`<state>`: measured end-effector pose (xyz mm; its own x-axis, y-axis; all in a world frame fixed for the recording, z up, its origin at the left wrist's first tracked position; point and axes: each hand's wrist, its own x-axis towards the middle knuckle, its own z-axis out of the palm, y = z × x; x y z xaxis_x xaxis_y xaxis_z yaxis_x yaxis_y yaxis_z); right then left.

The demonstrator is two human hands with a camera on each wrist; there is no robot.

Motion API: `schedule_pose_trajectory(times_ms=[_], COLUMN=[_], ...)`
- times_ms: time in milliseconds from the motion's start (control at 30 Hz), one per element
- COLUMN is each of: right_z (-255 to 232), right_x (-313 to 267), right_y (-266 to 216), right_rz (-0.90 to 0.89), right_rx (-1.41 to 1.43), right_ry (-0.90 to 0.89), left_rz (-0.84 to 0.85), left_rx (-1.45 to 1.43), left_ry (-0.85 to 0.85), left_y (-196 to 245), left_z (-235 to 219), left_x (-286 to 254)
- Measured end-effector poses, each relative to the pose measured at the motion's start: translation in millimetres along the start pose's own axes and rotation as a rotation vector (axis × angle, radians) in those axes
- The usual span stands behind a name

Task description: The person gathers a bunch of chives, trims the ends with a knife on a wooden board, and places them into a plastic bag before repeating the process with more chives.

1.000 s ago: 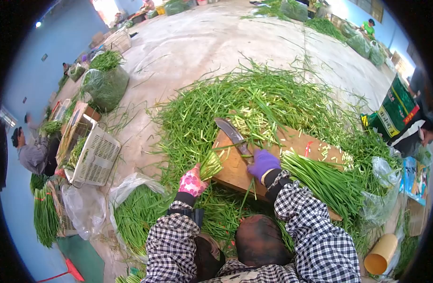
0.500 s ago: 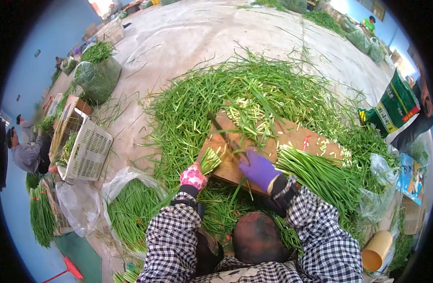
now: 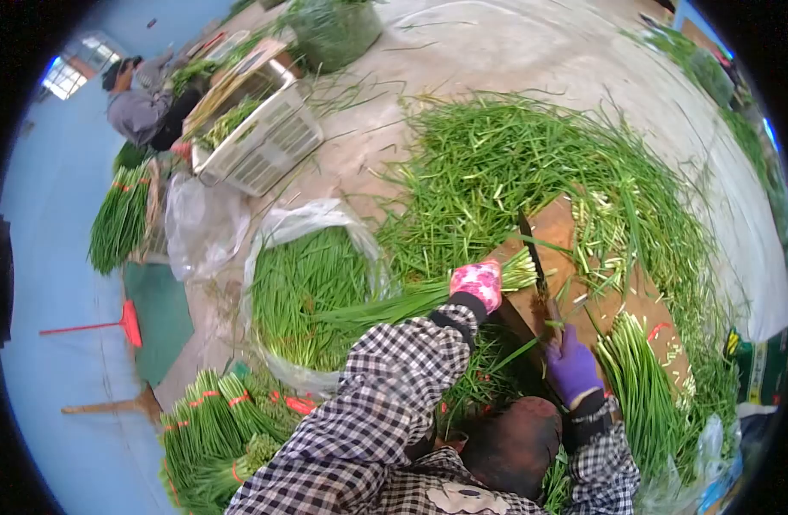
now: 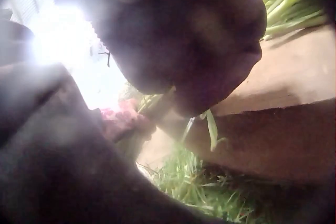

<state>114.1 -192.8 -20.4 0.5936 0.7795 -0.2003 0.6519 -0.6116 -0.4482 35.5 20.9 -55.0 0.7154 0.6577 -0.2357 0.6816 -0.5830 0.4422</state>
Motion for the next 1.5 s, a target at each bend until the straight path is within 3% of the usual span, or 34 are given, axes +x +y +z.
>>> schedule_pose_trajectory(times_ms=[100,200,267,300,333,400,467,500,533,600,633,700,733,800,833,900,933,1000,1033,1100,1167,1233,1267,1300,1333,1367,1433,1467,1500], right_z=[14.5,-2.7,-9.4,-10.6,-12.3,-20.9,-34.4,-45.0,-56.9,-89.6,-95.4,-96.1,-89.0,-70.8,-69.8,-61.5,-57.3,-94.6,-88.3,-41.3,-39.3,-80.2,-103.3,-122.2,-129.1,-135.9,-141.1,-137.6,-138.4], right_x=[27.5,33.3,37.7,39.0,39.1,38.8,37.5,36.8,35.5,16.0,10.6,2.7,1.0,6.6,9.2,10.0,10.0,7.1,14.6,55.3,64.7,56.4,51.5,47.7,45.0,42.1,40.5,46.5,51.2], right_y=[-5.3,-12.1,5.5,11.8,14.8,25.5,22.3,11.0,-4.5,-59.4,-73.3,-90.4,-95.8,-96.8,-103.1,-122.9,-137.5,-152.0,-129.9,-51.6,-42.2,-92.1,-121.7,-147.3,-155.8,-164.4,-166.5,-168.7,-165.4], right_rz=[-0.003,0.028,0.041,0.135,0.220,0.168,0.160,0.149,0.154,0.237,0.231,0.239,0.254,-0.009,-0.193,-0.366,-0.300,-0.492,-0.493,-0.614,-0.592,0.001,0.461,1.094,1.505,1.987,1.767,1.555,1.556], right_rx=[-0.107,-0.098,-0.080,-0.080,-0.075,-0.104,-0.195,-0.194,0.068,0.541,0.578,0.652,0.692,0.695,0.778,0.837,1.075,0.685,0.672,-0.822,-1.584,-2.791,-3.325,-3.749,-3.894,-3.931,-4.264,-4.239,-4.267], right_ry=[0.030,0.030,0.064,0.104,0.141,0.216,0.275,0.279,0.171,-0.022,-0.181,-0.474,-0.610,-0.677,-0.557,-0.421,-0.362,-0.165,-0.157,0.388,0.643,0.502,0.332,0.058,-0.090,-0.361,-0.729,-0.865,-0.804], left_rz=[0.002,-0.049,-0.018,-0.008,0.171,0.224,0.130,0.163,0.168,0.135,0.149,0.184,0.204,0.157,0.078,0.049,-0.032,-0.122,-0.111,-0.098,-0.194,-0.162,-0.213,-0.212,-0.266,-0.321,-0.372,-0.375,-0.378], left_rx=[-0.025,0.056,-0.054,-0.133,-0.188,-0.569,-1.114,-1.332,-1.334,-1.623,-1.638,-2.211,-2.226,-2.285,-2.315,-2.345,-2.356,-2.345,-2.357,-2.329,-2.368,-2.347,-2.370,-2.379,-2.423,-2.465,-2.401,-2.421,-2.442], left_ry=[-0.040,-0.237,-0.203,-0.188,-0.016,0.223,0.420,0.553,0.559,0.562,0.556,0.743,0.728,0.721,0.723,0.627,0.581,0.481,0.471,0.425,0.388,0.368,0.284,0.280,0.199,0.121,0.202,0.160,0.122], left_y=[4.1,-4.9,-21.0,-41.3,-79.2,-87.4,-57.9,-58.2,-59.5,-68.0,-73.1,-82.5,-84.4,-75.5,-68.5,-58.4,-50.0,-33.6,-32.2,-34.1,-34.2,-45.9,-48.3,-45.9,-41.5,-37.7,-36.6,-33.7,-31.6], left_z=[-16.0,-28.2,-56.5,-60.1,-49.9,-91.9,-161.0,-172.5,-186.3,-206.9,-207.2,-199.8,-196.6,-187.3,-182.2,-173.4,-169.9,-166.8,-160.3,-143.8,-138.5,-114.2,-109.8,-109.6,-109.4,-108.4,-90.2,-84.4,-76.8], left_x=[-7.6,-2.9,0.2,9.4,25.3,12.4,-27.1,-33.2,-42.4,-57.1,-55.3,-44.6,-42.4,-38.9,-38.3,-37.0,-36.3,-39.4,-37.2,-28.3,-25.6,-8.2,-5.1,-5.5,-6.6,-7.5,3.1,5.6,7.5])
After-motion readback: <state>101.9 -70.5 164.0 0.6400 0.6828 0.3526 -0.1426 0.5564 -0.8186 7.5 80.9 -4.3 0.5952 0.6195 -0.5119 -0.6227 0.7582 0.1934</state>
